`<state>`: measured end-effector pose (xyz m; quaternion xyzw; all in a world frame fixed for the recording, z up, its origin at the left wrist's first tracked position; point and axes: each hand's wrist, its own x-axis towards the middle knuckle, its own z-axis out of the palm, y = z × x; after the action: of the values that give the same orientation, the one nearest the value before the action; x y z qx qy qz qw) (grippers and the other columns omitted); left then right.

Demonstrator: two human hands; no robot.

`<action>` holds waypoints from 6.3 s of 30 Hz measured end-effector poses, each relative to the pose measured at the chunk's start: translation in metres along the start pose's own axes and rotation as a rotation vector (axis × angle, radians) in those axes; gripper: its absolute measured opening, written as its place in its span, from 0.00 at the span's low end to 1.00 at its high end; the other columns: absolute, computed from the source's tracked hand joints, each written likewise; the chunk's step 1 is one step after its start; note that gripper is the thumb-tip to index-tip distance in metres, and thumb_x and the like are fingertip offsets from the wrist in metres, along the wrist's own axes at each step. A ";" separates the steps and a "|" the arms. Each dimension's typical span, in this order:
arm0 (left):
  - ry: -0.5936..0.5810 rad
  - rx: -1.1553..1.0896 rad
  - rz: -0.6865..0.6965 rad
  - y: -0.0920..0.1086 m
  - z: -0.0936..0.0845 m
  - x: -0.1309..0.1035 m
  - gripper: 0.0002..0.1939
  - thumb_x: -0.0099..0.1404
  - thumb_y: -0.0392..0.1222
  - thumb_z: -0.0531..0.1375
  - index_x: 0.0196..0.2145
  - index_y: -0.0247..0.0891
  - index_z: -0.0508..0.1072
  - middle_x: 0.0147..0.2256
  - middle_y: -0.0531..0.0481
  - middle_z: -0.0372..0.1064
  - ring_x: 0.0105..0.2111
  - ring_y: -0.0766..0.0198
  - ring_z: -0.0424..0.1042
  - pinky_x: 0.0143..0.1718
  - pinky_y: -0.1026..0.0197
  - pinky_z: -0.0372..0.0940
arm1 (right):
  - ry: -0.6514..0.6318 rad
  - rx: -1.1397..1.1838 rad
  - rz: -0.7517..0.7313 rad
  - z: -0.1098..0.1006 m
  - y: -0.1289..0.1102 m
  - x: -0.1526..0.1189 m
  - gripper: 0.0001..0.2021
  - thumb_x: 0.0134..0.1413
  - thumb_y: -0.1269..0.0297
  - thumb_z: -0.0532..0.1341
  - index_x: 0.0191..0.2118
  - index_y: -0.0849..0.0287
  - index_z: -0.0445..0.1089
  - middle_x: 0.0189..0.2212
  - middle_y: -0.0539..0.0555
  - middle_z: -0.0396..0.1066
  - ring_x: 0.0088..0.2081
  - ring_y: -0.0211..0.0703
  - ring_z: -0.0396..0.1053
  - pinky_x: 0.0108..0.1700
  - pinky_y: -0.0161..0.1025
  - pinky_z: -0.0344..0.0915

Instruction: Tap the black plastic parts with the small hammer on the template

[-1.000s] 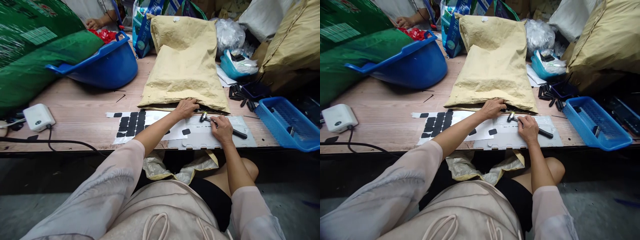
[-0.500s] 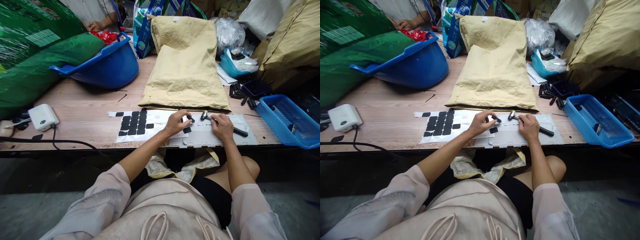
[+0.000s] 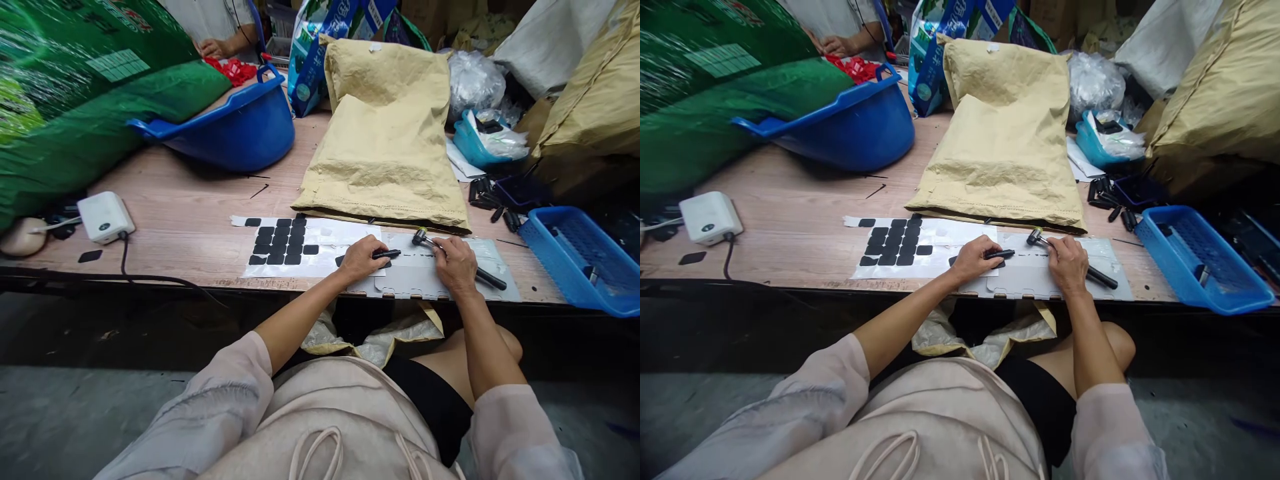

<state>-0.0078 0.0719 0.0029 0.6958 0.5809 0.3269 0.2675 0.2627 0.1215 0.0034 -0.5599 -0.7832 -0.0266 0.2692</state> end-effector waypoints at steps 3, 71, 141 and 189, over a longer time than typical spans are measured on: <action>0.005 -0.012 -0.011 0.000 0.001 0.000 0.09 0.61 0.36 0.70 0.41 0.40 0.82 0.39 0.50 0.75 0.40 0.61 0.75 0.42 0.61 0.68 | 0.057 0.097 0.015 -0.011 -0.022 -0.010 0.15 0.67 0.61 0.57 0.51 0.52 0.79 0.41 0.57 0.76 0.44 0.51 0.71 0.46 0.45 0.67; -0.563 0.006 0.026 0.013 0.005 -0.130 0.14 0.67 0.43 0.66 0.50 0.44 0.80 0.43 0.47 0.82 0.40 0.56 0.81 0.39 0.60 0.69 | 0.019 -0.031 -0.026 0.008 -0.001 -0.006 0.15 0.66 0.62 0.58 0.51 0.51 0.81 0.38 0.57 0.72 0.42 0.51 0.65 0.47 0.47 0.63; 0.023 0.068 0.041 0.000 0.005 0.007 0.05 0.63 0.38 0.70 0.39 0.40 0.81 0.37 0.49 0.75 0.42 0.56 0.71 0.48 0.53 0.66 | 0.030 0.182 -0.068 -0.026 -0.089 -0.043 0.18 0.73 0.63 0.53 0.56 0.51 0.79 0.38 0.55 0.76 0.40 0.43 0.74 0.41 0.37 0.68; -0.613 0.124 -0.174 -0.024 0.050 -0.150 0.13 0.68 0.46 0.63 0.48 0.42 0.79 0.47 0.44 0.78 0.46 0.52 0.78 0.46 0.56 0.70 | 0.044 -0.037 -0.001 0.008 0.007 -0.008 0.15 0.64 0.62 0.59 0.49 0.52 0.81 0.38 0.57 0.72 0.41 0.50 0.63 0.45 0.46 0.60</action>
<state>-0.0014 -0.0709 -0.0685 0.7246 0.5493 0.0420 0.4141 0.2672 0.1201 -0.0087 -0.5635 -0.7768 -0.0538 0.2760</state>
